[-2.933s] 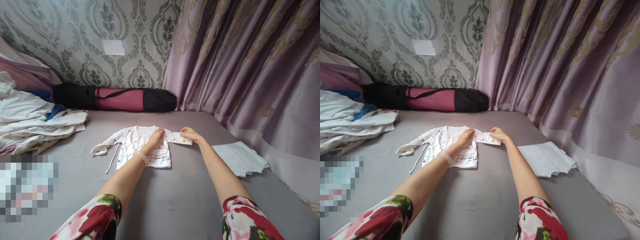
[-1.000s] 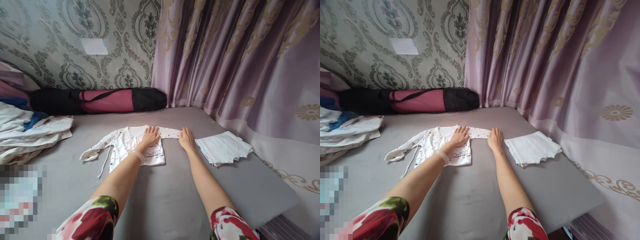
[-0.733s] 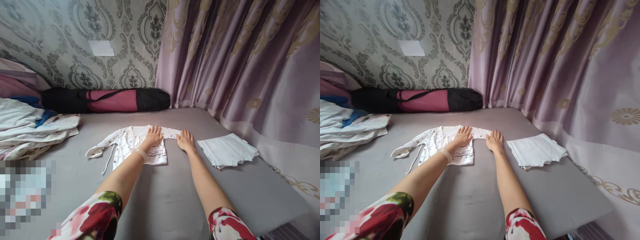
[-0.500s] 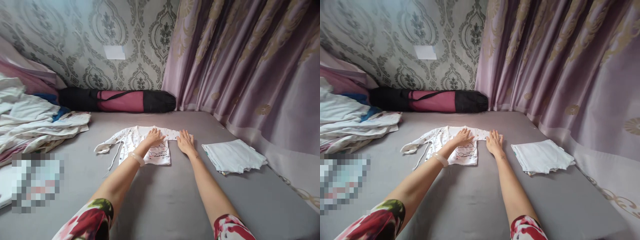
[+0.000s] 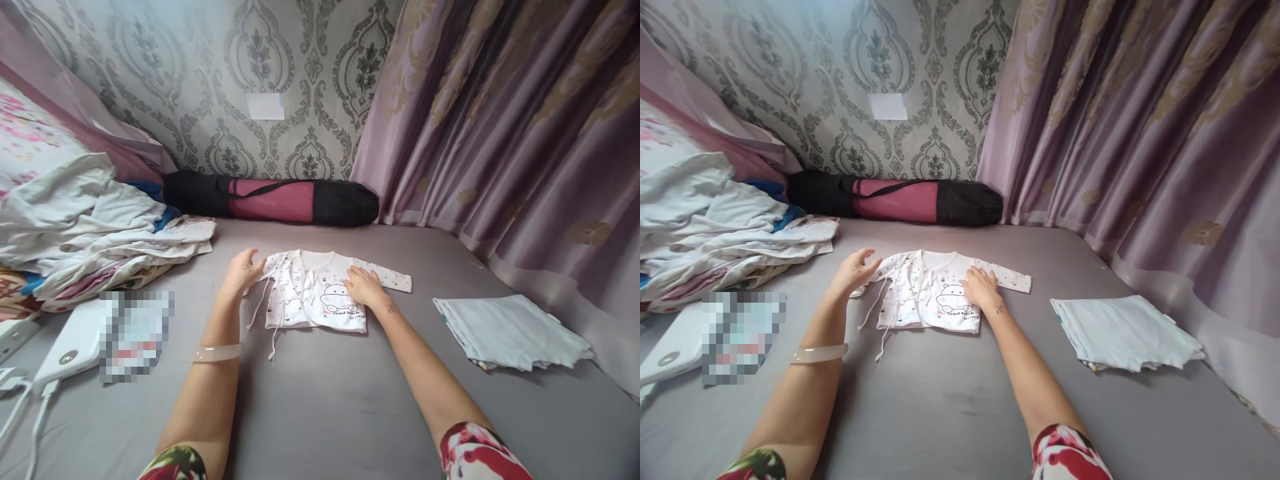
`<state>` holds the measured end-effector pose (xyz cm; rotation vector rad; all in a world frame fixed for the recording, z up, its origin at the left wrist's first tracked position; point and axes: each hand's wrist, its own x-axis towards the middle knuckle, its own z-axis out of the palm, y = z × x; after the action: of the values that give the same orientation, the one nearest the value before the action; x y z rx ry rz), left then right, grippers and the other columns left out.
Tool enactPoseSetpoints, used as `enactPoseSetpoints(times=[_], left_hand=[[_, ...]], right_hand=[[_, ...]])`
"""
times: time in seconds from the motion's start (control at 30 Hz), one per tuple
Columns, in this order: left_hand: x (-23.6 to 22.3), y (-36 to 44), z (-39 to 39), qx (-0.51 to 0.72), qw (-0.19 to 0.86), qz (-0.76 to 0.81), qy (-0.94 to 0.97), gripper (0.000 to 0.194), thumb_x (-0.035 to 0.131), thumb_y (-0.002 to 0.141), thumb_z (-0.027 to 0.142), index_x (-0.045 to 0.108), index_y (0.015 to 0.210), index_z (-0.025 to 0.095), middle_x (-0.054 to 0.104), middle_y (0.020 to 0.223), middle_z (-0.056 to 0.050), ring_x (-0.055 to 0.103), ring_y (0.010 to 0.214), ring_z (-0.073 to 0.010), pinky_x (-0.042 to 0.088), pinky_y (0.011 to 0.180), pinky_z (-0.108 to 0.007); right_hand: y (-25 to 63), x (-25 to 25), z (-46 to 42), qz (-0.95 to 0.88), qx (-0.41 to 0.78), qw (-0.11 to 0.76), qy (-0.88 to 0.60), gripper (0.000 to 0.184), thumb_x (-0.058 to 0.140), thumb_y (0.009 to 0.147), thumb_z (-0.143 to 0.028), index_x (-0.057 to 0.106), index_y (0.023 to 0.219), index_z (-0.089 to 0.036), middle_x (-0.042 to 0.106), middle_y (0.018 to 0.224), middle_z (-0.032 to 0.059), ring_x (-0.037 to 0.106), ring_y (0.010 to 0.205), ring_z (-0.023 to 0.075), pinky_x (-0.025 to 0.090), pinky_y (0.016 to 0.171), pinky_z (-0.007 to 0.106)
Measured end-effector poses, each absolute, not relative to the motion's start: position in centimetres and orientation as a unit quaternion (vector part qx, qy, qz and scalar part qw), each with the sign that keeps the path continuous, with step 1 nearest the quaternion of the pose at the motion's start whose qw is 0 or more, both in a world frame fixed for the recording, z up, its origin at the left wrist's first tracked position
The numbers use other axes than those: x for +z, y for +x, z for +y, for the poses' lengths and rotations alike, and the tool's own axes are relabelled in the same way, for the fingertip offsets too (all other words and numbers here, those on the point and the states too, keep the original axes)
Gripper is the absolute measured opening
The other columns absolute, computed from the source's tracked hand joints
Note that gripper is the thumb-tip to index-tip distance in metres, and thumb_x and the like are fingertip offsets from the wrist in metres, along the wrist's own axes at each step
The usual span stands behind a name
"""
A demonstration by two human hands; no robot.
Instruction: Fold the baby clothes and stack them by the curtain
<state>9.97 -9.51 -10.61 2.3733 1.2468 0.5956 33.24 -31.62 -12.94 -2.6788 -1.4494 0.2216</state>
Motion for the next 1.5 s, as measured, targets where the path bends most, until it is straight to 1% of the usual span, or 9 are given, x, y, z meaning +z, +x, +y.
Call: enactPoseSetpoints(times=[0.1, 0.3, 0.57, 0.67, 0.8, 1.0, 1.13, 1.3, 1.5], left_hand=[[-10.8, 7.5, -8.0, 0.165, 0.224, 0.516, 0.81, 0.044, 0.058, 0.081, 0.041, 0.058, 0.118, 0.016, 0.067, 0.113, -0.014, 0.062, 0.108, -0.0295, 0.048, 0.089, -0.034], [-11.0, 5.5, -7.3, 0.066, 0.304, 0.57, 0.76, 0.055, 0.074, 0.067, 0.047, 0.058, 0.108, 0.012, 0.069, 0.095, -0.011, 0.066, 0.089, -0.0273, 0.048, 0.07, -0.029], [-12.3, 5.6, -7.2, 0.017, 0.313, 0.582, 0.75, 0.023, 0.073, 0.067, 0.03, 0.059, 0.081, 0.018, 0.064, 0.071, -0.003, 0.064, 0.07, -0.0217, 0.042, 0.057, -0.026], [-12.4, 5.8, -7.4, 0.126, 0.234, 0.597, 0.757, 0.012, 0.064, 0.075, 0.025, 0.064, 0.085, 0.02, 0.066, 0.086, -0.008, 0.064, 0.085, -0.0255, 0.046, 0.067, -0.03], [-12.9, 6.2, -7.2, 0.306, 0.152, 0.632, 0.696, 0.03, 0.05, 0.08, 0.017, 0.068, 0.103, 0.022, 0.063, 0.107, -0.012, 0.063, 0.096, -0.0262, 0.047, 0.081, -0.034], [-15.7, 7.0, -4.6, 0.489, 0.447, 0.565, 0.492, 0.034, 0.049, 0.065, 0.008, 0.07, 0.09, 0.014, 0.064, 0.072, -0.004, 0.063, 0.072, -0.0194, 0.051, 0.074, -0.032], [-16.1, 7.2, -3.2, 0.564, 0.555, 0.506, 0.342, 0.02, 0.052, 0.06, 0.012, 0.066, 0.074, 0.013, 0.064, 0.072, -0.003, 0.063, 0.07, -0.0163, 0.052, 0.07, -0.03], [-16.3, 7.0, -3.3, 0.582, 0.503, 0.503, 0.395, 0.027, 0.058, 0.058, 0.01, 0.066, 0.082, 0.014, 0.067, 0.081, -0.004, 0.064, 0.077, -0.0176, 0.053, 0.077, -0.031], [-16.9, 6.6, -3.9, 0.408, 0.259, 0.577, 0.659, 0.039, 0.047, 0.064, 0.001, 0.07, 0.091, 0.017, 0.069, 0.1, -0.007, 0.062, 0.104, -0.0237, 0.045, 0.098, -0.035]], right_hand=[[31.2, -12.3, -28.9, -0.46, 0.001, 0.057, -0.886, 0.038, 0.035, 0.095, -0.018, 0.062, 0.12, -0.01, 0.056, 0.135, 0.0184, 0.037, 0.135, 0.0296, 0.014, 0.114, 0.048], [26.6, -12.9, -21.6, -0.546, 0.066, 0.168, -0.818, 0.042, 0.032, 0.093, -0.011, 0.057, 0.127, -0.012, 0.055, 0.136, 0.0136, 0.045, 0.13, 0.0226, 0.028, 0.11, 0.036], [24.2, -15.0, -16.6, -0.53, 0.127, 0.256, -0.798, 0.047, 0.027, 0.099, -0.022, 0.046, 0.141, -0.011, 0.046, 0.147, 0.0098, 0.04, 0.135, 0.0165, 0.028, 0.112, 0.027], [23.8, -15.9, -16.6, -0.539, 0.111, 0.223, -0.805, 0.051, 0.031, 0.099, -0.03, 0.042, 0.144, -0.01, 0.036, 0.154, 0.0108, 0.029, 0.143, 0.0201, 0.017, 0.117, 0.032], [23.1, -16.3, -16.8, -0.545, 0.1, 0.17, -0.815, 0.058, 0.029, 0.1, -0.038, 0.031, 0.151, -0.011, 0.022, 0.16, 0.0106, 0.015, 0.147, 0.0227, 0.007, 0.119, 0.037], [22.7, -16.0, -17.0, -0.548, 0.091, 0.15, -0.818, 0.059, 0.023, 0.1, -0.04, 0.027, 0.153, -0.014, 0.02, 0.161, 0.0105, 0.013, 0.148, 0.0237, 0.006, 0.118, 0.038], [22.6, -15.9, -17.3, -0.553, 0.082, 0.151, -0.815, 0.057, 0.021, 0.1, -0.039, 0.026, 0.153, -0.018, 0.02, 0.161, 0.0099, 0.014, 0.148, 0.0239, 0.006, 0.118, 0.039], [22.4, -15.6, -17.4, -0.548, 0.08, 0.139, -0.821, 0.055, 0.022, 0.1, -0.037, 0.03, 0.152, -0.021, 0.02, 0.161, 0.0081, 0.015, 0.147, 0.024, 0.005, 0.118, 0.039], [22.4, -15.6, -17.3, -0.547, 0.077, 0.139, -0.822, 0.055, 0.023, 0.1, -0.036, 0.032, 0.152, -0.02, 0.022, 0.16, 0.0092, 0.016, 0.147, 0.0242, 0.006, 0.118, 0.038]])
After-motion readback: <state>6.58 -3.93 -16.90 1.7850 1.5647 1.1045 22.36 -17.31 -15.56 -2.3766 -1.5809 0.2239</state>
